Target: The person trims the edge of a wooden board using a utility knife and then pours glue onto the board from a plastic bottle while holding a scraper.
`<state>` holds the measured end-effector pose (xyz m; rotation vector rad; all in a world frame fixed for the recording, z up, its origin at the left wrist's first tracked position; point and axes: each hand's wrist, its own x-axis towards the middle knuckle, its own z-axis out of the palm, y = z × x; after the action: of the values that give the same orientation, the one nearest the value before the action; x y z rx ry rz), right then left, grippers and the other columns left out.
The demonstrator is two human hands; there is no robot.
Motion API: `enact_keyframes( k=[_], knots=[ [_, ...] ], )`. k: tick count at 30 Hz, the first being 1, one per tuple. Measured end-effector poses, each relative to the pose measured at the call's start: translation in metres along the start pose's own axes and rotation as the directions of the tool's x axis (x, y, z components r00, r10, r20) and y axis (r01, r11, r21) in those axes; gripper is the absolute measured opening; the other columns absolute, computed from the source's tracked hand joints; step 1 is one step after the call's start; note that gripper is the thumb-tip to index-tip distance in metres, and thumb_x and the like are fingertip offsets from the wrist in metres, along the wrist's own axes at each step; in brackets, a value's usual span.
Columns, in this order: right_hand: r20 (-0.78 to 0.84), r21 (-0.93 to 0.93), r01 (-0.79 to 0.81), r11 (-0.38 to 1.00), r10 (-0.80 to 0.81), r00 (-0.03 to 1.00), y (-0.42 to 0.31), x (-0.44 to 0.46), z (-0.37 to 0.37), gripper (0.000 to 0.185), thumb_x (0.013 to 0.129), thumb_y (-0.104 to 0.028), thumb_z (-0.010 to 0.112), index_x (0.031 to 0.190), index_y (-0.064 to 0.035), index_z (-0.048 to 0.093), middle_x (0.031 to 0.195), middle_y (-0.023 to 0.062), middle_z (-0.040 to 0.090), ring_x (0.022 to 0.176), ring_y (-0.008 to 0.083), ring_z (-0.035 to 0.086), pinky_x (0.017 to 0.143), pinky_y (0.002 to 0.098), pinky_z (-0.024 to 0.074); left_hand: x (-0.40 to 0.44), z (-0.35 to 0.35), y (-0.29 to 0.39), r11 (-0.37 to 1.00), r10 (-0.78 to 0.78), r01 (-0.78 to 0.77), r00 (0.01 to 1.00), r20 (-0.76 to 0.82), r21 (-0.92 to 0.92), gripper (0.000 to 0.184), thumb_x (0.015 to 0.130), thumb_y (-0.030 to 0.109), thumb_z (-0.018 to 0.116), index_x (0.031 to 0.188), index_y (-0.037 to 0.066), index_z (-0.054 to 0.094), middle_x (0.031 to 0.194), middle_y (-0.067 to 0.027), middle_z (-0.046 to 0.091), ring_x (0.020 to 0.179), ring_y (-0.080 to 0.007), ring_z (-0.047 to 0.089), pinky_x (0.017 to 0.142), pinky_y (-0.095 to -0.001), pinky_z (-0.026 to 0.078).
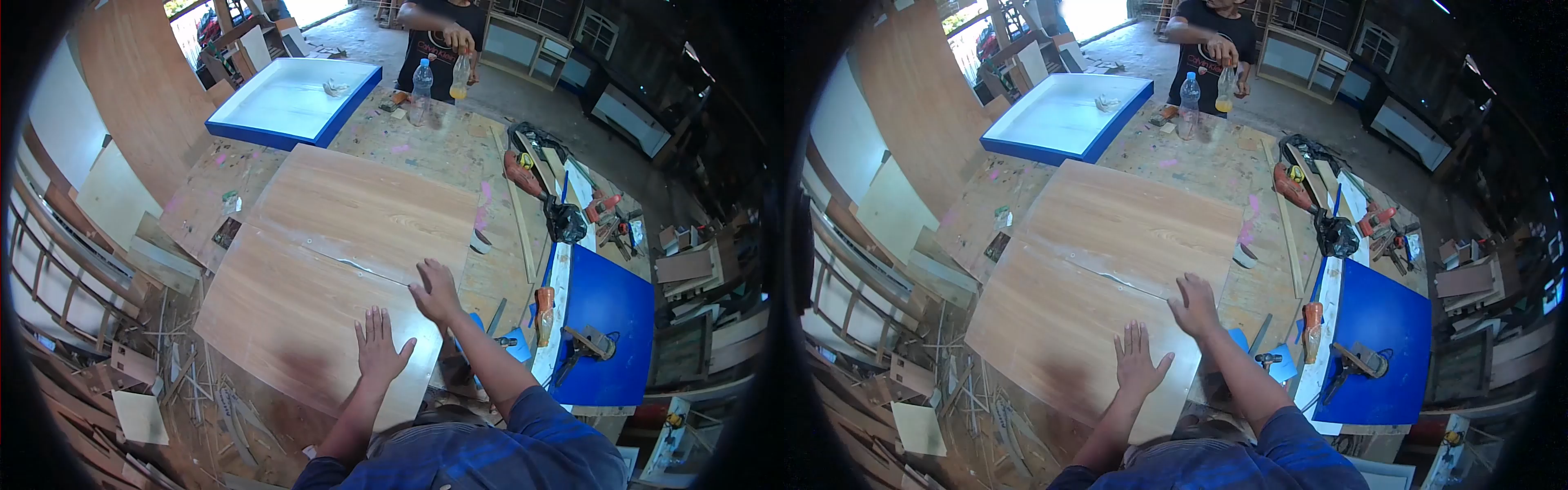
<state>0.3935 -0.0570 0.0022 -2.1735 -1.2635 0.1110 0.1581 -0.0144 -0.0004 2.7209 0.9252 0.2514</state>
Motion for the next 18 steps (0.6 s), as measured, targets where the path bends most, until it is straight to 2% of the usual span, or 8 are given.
enact_keyframes(
  k=[2,4,6,10,12,14,16,18],
  knots=[
    [-0.062,0.308,-0.139,0.941,0.166,0.984,-0.003,0.014,-0.014,0.066,0.102,-0.037,0.073,0.154,0.0005,0.056,0.154,0.0278,0.06,0.147,0.0379,0.056,0.123,0.049,0.0429,0.0,0.002,0.0,1.0,0.001,0.0,1.0,-0.021,0.018,0.106,0.101,0.072,0.055,0.17,-0.005,0.031,0.178,-0.0275,0.029,0.169,-0.0388,0.019,0.136,-0.0632,0.006],
    [-0.045,0.56,-0.241,0.793,0.319,0.947,0.004,0.046,-0.026,0.065,0.1,-0.032,0.078,0.152,0.0022,0.058,0.15,0.0259,0.065,0.134,0.0338,0.068,0.112,0.0419,0.0539,-0.002,-0.004,0.001,1.0,-0.001,0.001,1.0,-0.006,-0.024,0.107,0.1,0.071,0.057,0.17,-0.006,0.03,0.178,-0.0287,0.027,0.169,-0.0398,0.018,0.136,-0.0636,0.006],
    [-0.092,0.511,-0.272,0.815,0.367,0.926,0.028,0.091,-0.04,0.067,0.098,-0.031,0.08,0.152,0.0024,0.059,0.148,0.0256,0.066,0.133,0.0335,0.068,0.112,0.0425,0.054,0.001,-0.007,0.0,0.999,0.001,-0.001,1.0,0.002,-0.033,0.107,0.1,0.07,0.058,0.169,-0.007,0.03,0.178,-0.0294,0.027,0.169,-0.0403,0.017,0.136,-0.0639,0.006],
    [-0.203,0.612,-0.153,0.776,0.341,0.918,0.072,0.202,-0.074,0.073,0.095,-0.034,0.084,0.153,0.0031,0.058,0.146,0.0253,0.067,0.132,0.0318,0.068,0.111,0.0426,0.0538,0.002,-0.008,0.003,1.0,-0.008,0.009,1.0,0.017,-0.028,0.107,0.099,0.069,0.06,0.169,-0.007,0.03,0.177,-0.0302,0.029,0.168,-0.0415,0.02,0.135,-0.0644,0.007],
    [-0.237,0.633,-0.125,0.764,0.345,0.908,0.079,0.263,-0.099,0.083,0.095,-0.04,0.086,0.158,0.0017,0.053,0.15,0.022,0.063,0.126,0.0295,0.068,0.097,0.0402,0.0584,0.006,-0.01,0.006,0.999,-0.031,0.032,0.999,0.026,-0.033,0.108,0.098,0.069,0.061,0.169,-0.006,0.031,0.176,-0.0302,0.03,0.168,-0.0416,0.022,0.135,-0.0643,0.008],
    [-0.287,0.698,-0.064,0.714,0.36,0.888,0.097,0.327,-0.112,0.089,0.093,-0.042,0.088,0.161,0.0001,0.049,0.154,0.0224,0.06,0.131,0.0294,0.065,0.095,0.0408,0.0584,0.007,-0.008,0.008,0.997,-0.065,0.066,0.997,0.045,-0.034,0.108,0.097,0.069,0.062,0.169,-0.005,0.033,0.175,-0.0297,0.032,0.168,-0.0408,0.023,0.136,-0.0638,0.01],
    [-0.311,0.684,-0.076,0.726,0.385,0.869,0.101,0.377,-0.129,0.094,0.091,-0.042,0.09,0.163,-0.0006,0.046,0.158,0.0243,0.056,0.138,0.0312,0.061,0.096,0.0418,0.0584,0.008,-0.009,0.01,0.996,-0.073,0.075,0.995,0.061,-0.041,0.11,0.095,0.069,0.064,0.17,-0.005,0.031,0.176,-0.0292,0.031,0.168,-0.0407,0.023,0.136,-0.0636,0.009],
    [-0.35,0.6,-0.087,0.795,0.359,0.865,0.11,0.421,-0.14,0.096,0.088,-0.037,0.091,0.162,0.0026,0.045,0.157,0.0281,0.056,0.144,0.0329,0.058,0.112,0.0428,0.0506,0.011,-0.002,0.008,0.997,-0.075,0.075,0.995,0.071,0.003,0.113,0.092,0.071,0.066,0.171,-0.002,0.03,0.178,-0.0272,0.028,0.168,-0.0406,0.021,0.136,-0.0631,0.008]
  ],
)
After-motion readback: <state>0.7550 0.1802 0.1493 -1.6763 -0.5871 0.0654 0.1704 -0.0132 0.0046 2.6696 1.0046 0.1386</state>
